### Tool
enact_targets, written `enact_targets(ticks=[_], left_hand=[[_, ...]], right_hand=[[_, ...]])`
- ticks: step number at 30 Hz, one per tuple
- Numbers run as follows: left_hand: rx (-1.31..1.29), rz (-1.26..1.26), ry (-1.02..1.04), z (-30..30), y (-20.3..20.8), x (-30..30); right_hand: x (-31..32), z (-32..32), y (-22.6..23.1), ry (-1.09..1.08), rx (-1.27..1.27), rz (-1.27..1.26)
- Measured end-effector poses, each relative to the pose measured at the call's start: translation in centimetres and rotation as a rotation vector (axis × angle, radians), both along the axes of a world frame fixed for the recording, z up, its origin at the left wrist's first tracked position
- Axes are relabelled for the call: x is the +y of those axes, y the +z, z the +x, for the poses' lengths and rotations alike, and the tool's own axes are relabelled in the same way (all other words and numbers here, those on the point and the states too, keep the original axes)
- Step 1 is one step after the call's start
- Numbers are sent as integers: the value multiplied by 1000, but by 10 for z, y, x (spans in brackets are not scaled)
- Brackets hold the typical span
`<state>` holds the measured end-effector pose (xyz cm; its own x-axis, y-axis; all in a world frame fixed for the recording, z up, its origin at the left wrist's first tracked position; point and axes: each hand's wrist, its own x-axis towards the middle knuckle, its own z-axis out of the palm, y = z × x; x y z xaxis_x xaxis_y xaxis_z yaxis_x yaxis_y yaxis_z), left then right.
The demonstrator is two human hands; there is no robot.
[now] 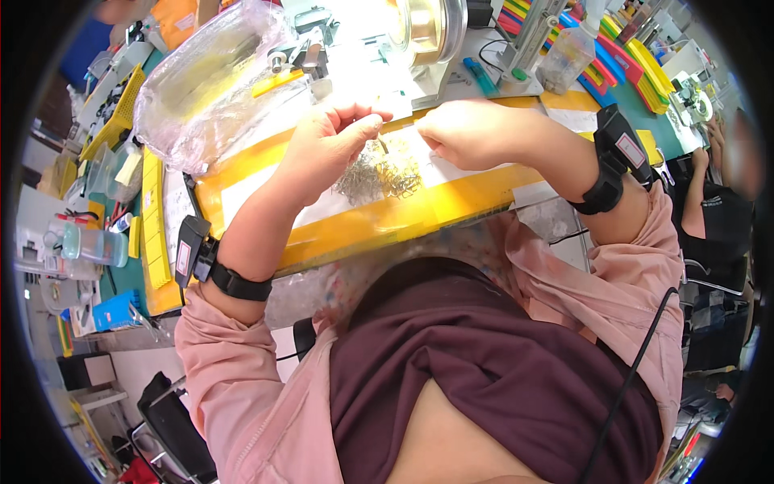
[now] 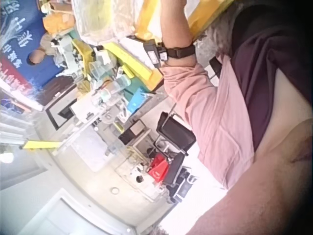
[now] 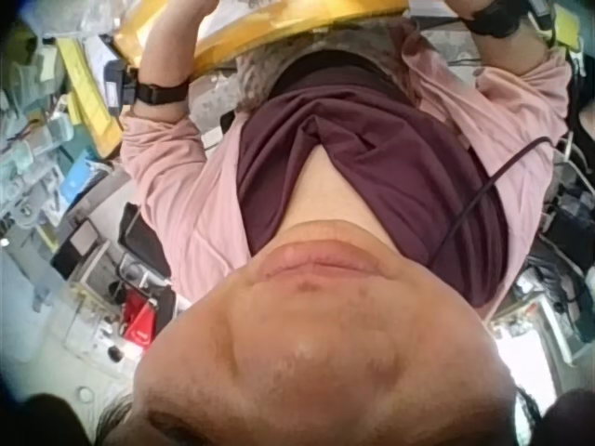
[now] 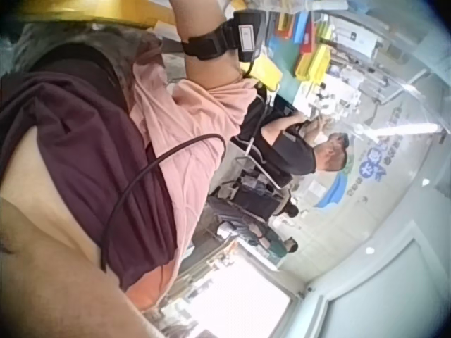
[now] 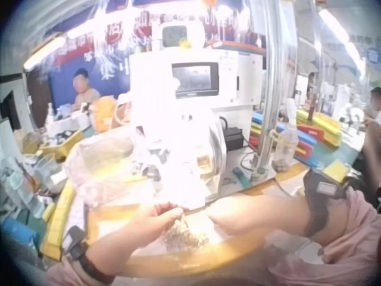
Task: Assembling small metal components using a crimping machine and tweezers at a workstation.
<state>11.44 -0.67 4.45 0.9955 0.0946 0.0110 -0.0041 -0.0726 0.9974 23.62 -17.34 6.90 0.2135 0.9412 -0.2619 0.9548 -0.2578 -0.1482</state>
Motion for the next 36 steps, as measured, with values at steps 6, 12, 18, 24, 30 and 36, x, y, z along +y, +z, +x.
enact_targets(ticks=[6, 12, 18, 24, 30, 36], left_hand=[[-60, 46, -8, 0, -2, -6], [90, -67, -111, -8, 14, -9], [31, -369, -235, -17, 17, -17], [-71, -497, -43, -29, 24, -21], [-322, -263, 75, -35, 27, -18], [-511, -75, -86, -37, 24, -8]], right_hand=[[-10, 5, 3, 6, -59, 37], [-19, -15, 33, 81, 387, 478], [-16, -26, 33, 185, 509, 737], [-3, -38, 18, 123, 912, 942], [-8, -49, 17, -140, 1156, 743], [-6, -56, 19, -62, 1305, 753]])
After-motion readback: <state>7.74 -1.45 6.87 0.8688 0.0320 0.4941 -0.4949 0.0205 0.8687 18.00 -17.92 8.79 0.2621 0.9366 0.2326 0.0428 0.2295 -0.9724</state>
